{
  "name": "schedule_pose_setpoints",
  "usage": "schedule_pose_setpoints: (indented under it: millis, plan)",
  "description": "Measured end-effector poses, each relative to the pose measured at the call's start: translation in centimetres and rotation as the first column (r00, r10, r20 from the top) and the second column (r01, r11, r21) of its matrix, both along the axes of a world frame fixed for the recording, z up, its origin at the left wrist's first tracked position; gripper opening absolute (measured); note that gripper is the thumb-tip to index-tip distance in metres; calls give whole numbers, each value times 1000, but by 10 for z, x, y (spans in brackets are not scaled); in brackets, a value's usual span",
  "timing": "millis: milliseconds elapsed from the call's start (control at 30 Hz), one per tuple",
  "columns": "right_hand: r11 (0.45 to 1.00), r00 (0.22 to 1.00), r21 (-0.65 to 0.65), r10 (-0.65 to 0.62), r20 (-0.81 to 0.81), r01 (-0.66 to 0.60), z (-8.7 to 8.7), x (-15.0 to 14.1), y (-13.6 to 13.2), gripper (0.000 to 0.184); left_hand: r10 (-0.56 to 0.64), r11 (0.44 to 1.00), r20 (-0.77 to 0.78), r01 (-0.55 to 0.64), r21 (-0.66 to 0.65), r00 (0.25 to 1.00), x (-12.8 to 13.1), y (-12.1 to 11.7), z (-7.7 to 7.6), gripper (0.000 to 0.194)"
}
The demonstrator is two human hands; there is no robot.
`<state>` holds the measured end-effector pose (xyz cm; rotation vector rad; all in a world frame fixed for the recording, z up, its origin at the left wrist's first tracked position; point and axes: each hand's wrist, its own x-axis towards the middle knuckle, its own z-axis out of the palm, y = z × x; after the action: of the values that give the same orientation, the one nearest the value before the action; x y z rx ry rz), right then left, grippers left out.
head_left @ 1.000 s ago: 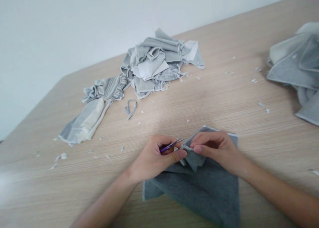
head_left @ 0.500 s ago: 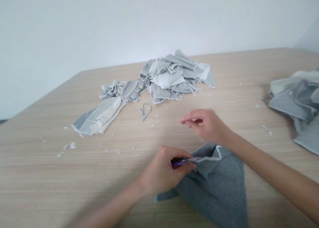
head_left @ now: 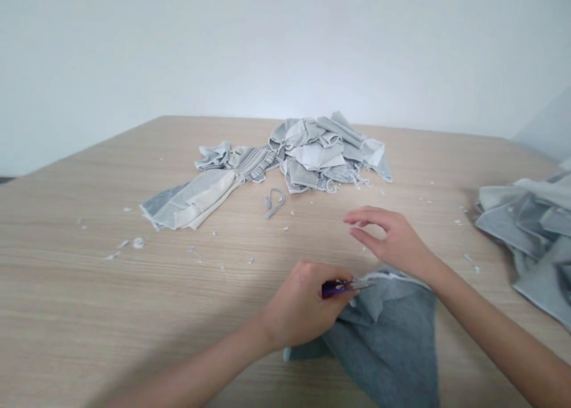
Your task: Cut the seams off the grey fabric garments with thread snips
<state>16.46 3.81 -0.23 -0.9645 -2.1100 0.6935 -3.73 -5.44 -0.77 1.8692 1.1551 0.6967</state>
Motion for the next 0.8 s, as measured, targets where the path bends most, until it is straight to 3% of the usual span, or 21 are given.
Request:
schedule_pose_setpoints:
  millis: [33,133,267,333,467,667,800]
  plan:
    - [996,997,-57,-72,-37,70,0,12,-8,19,2,1000,6,-2,-11,1000,0,1,-1,19]
    - [952,965,-238,-227,-130,192,-5,41,-34,31,14,999,-5,-14,-36,1000,0,4,-1,21]
    - [928,976,-360,-159,-151,96,-21,58,-61,38,36,998,8,-35,-56,999,1,6,-1,23]
    - [929,990,-364,-108,-92,68,-29,59,-67,44,35,997,33,-32,-77,999,2,7,0,25]
    - [950,998,-309,-59,-14,52,-38,56,-68,31,22,993,53,-15,-121,998,3,8,-2,29]
    - [946,999,-324,-26,-26,16,-50,56,-76,39,-120,984,-6,118,-132,993,4,7,1,25]
    - [956,996,-294,-29,-80,4,-52,60,-79,21,-93,993,-61,87,-85,994,7,10,5,26]
